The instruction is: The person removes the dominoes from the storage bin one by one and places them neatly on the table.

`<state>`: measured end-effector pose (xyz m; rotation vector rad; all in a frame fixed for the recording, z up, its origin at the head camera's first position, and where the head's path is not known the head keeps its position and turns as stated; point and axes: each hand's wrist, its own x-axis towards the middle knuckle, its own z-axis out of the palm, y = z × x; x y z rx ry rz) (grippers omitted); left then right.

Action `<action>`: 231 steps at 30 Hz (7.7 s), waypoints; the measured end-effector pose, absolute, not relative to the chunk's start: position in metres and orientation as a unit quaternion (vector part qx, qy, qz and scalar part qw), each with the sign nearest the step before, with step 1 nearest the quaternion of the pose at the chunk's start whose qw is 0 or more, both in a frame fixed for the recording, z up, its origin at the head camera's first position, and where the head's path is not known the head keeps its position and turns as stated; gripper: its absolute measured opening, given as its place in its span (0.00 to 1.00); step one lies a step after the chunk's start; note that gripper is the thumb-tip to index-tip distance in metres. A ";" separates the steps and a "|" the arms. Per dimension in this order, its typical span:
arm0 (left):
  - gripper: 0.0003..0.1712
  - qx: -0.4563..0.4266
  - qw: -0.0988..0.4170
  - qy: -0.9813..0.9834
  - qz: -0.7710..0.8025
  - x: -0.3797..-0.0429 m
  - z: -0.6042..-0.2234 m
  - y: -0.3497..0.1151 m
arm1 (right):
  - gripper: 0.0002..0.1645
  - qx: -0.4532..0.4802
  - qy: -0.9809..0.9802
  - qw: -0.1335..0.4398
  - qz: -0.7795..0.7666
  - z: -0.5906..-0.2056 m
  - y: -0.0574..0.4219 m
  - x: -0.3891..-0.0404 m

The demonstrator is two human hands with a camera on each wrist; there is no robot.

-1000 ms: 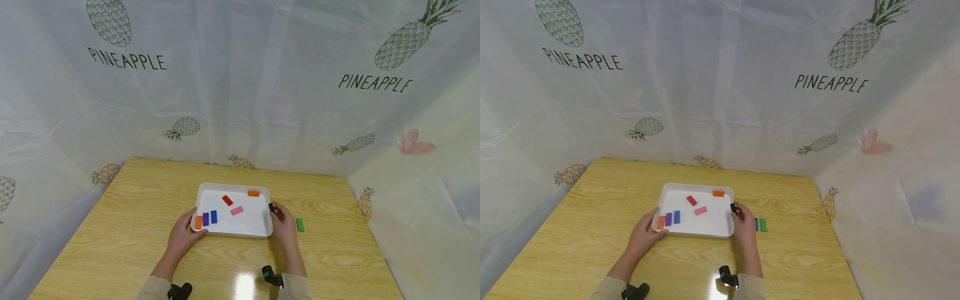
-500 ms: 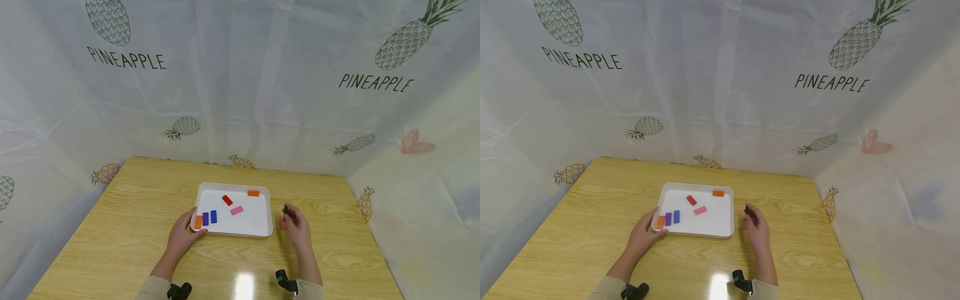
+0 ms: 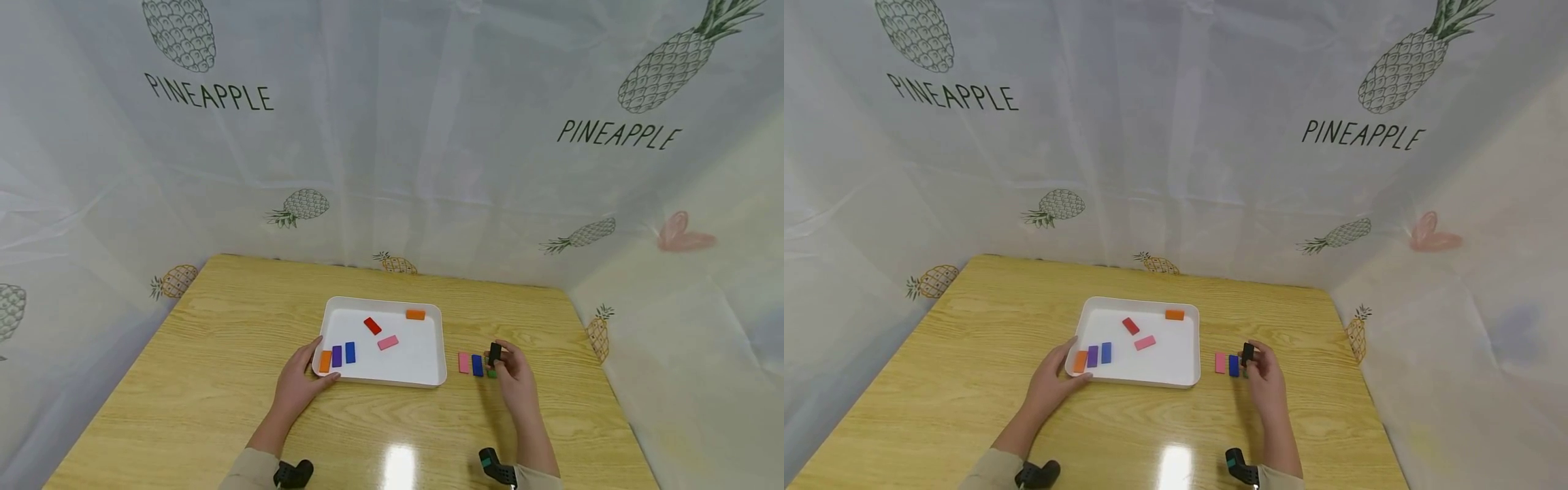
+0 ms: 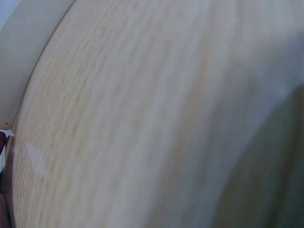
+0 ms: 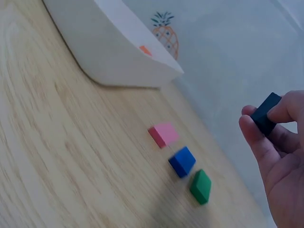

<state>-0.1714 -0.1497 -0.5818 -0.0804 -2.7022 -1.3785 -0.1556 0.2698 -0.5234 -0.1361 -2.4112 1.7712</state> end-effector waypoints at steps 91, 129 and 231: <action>0.55 -0.027 0.052 -0.892 -0.449 -0.174 -0.586 -0.151 | 0.38 -0.077 -0.868 -0.022 0.490 -0.555 0.332 -0.162; 0.55 -0.028 0.052 -0.890 -0.453 -0.173 -0.584 -0.151 | 0.29 -0.043 -0.774 0.019 0.632 -0.505 0.169 -0.175; 0.55 -0.036 0.068 -0.900 -0.430 -0.172 -0.586 -0.151 | 0.28 0.082 -0.920 -0.121 0.363 -0.543 0.138 -0.247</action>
